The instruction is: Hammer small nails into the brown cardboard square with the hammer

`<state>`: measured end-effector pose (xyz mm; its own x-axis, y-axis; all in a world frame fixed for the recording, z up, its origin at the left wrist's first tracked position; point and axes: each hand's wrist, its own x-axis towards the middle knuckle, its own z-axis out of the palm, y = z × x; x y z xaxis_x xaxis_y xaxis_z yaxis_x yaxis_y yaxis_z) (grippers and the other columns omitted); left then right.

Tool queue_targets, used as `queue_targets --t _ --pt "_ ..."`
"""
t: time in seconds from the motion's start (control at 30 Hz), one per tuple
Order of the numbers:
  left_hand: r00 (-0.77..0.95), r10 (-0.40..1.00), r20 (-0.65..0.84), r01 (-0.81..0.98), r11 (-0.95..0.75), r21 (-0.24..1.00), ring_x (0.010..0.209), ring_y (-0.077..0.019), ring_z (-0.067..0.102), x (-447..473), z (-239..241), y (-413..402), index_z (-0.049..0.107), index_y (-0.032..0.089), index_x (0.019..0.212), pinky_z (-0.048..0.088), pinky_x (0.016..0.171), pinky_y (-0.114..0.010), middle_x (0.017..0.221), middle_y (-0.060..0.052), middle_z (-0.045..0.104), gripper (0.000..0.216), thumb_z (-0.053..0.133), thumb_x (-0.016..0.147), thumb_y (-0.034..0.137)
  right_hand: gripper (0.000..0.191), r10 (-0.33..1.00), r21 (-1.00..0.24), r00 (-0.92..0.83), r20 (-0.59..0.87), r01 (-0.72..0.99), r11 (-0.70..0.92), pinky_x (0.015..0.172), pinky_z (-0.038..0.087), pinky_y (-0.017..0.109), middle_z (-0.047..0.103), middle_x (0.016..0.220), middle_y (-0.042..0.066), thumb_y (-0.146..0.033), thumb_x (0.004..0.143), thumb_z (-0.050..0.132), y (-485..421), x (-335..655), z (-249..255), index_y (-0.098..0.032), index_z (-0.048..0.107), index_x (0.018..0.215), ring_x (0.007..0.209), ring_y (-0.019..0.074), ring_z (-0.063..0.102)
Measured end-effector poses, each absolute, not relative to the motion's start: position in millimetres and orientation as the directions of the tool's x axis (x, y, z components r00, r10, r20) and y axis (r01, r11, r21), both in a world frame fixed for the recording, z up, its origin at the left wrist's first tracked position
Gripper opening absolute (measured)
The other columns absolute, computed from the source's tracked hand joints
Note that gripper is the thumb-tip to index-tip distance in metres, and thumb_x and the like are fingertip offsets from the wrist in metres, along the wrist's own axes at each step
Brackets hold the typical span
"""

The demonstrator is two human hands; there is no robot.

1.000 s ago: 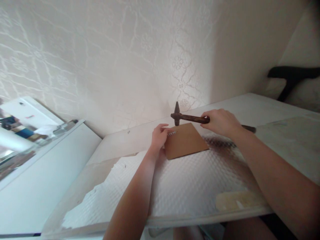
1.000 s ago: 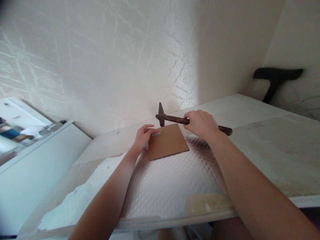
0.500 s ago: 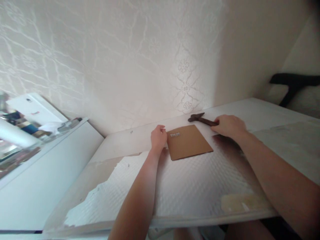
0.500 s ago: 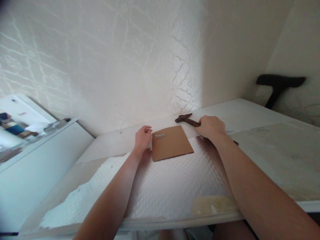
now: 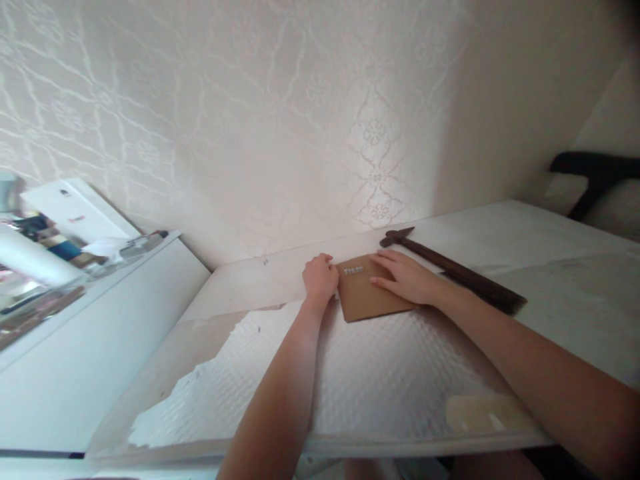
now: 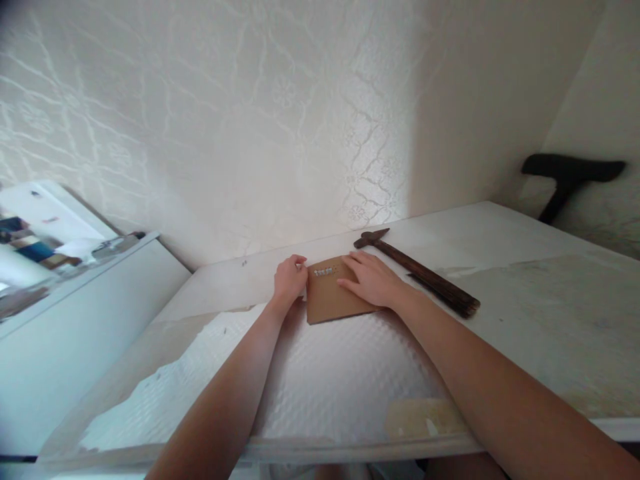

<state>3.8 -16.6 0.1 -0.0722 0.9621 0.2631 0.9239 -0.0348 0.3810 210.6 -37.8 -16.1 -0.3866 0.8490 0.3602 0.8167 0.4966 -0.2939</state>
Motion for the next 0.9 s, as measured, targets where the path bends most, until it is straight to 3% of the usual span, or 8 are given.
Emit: queue_targets --t 0.13,0.43,0.6,0.7,0.77,0.9 --pt "-0.051 0.962 0.267 0.936 -0.048 0.349 0.110 -0.0257 0.057 4 0 -18 0.063 0.018 0.108 0.043 0.093 -0.037 0.114 -0.011 0.065 0.033 0.044 0.082 0.017 0.057 0.864 -0.305 -0.406 0.296 0.817 0.489 0.107 0.030 0.049 0.045 0.141 0.017 -0.049 0.091 0.036 -38 201 -23 -0.012 0.052 0.132 0.131 0.0296 0.039" --pt "-0.055 0.960 0.276 0.931 -0.051 0.361 0.106 -0.0247 0.059 2 -3 -12 0.065 0.019 0.103 0.044 0.093 -0.037 0.111 -0.011 0.066 0.030 0.045 0.082 0.018 0.058 0.886 -0.341 -0.375 0.272 0.824 0.453 0.109 0.028 0.046 0.044 0.143 0.015 -0.050 0.090 0.040 -37 201 -18 -0.012 0.052 0.133 0.131 0.0290 0.038" --pt "-0.074 0.948 0.310 0.887 -0.079 0.455 0.099 -0.0205 0.062 -6 1 -11 0.066 0.018 0.100 0.046 0.092 -0.035 0.106 -0.009 0.069 0.030 0.044 0.080 0.015 0.057 0.892 -0.345 -0.362 0.270 0.829 0.440 0.108 0.028 0.045 0.044 0.143 0.015 -0.049 0.090 0.041 -38 200 -16 -0.013 0.052 0.133 0.131 0.0284 0.038" --pt "-0.090 0.908 0.409 0.842 -0.150 0.518 0.094 -0.0184 0.064 3 23 -34 0.065 0.018 0.098 0.047 0.093 -0.035 0.102 -0.007 0.070 0.028 0.044 0.079 0.014 0.056 0.889 -0.345 -0.363 0.279 0.826 0.446 0.108 0.029 0.044 0.045 0.142 0.014 -0.050 0.090 0.042 -38 199 -14 -0.015 0.053 0.132 0.130 0.0280 0.040" --pt "-0.017 0.847 0.531 0.802 -0.305 0.513 0.094 -0.0176 0.064 15 46 -66 0.066 0.020 0.098 0.048 0.093 -0.035 0.100 -0.005 0.071 0.027 0.044 0.081 0.018 0.055 0.889 -0.349 -0.361 0.282 0.824 0.446 0.107 0.030 0.045 0.046 0.142 0.014 -0.051 0.089 0.042 -38 198 -13 -0.016 0.054 0.131 0.129 0.0282 0.040" --pt "0.087 0.609 0.788 0.763 -0.549 0.340 0.102 -0.0215 0.063 27 86 -161 0.063 0.037 0.107 0.049 0.096 -0.045 0.101 0.000 0.070 0.035 0.053 0.075 0.026 0.054 0.894 -0.361 -0.350 0.279 0.825 0.435 0.107 0.030 0.046 0.045 0.142 0.013 -0.051 0.089 0.041 -39 197 -12 -0.018 0.055 0.130 0.130 0.0277 0.040"
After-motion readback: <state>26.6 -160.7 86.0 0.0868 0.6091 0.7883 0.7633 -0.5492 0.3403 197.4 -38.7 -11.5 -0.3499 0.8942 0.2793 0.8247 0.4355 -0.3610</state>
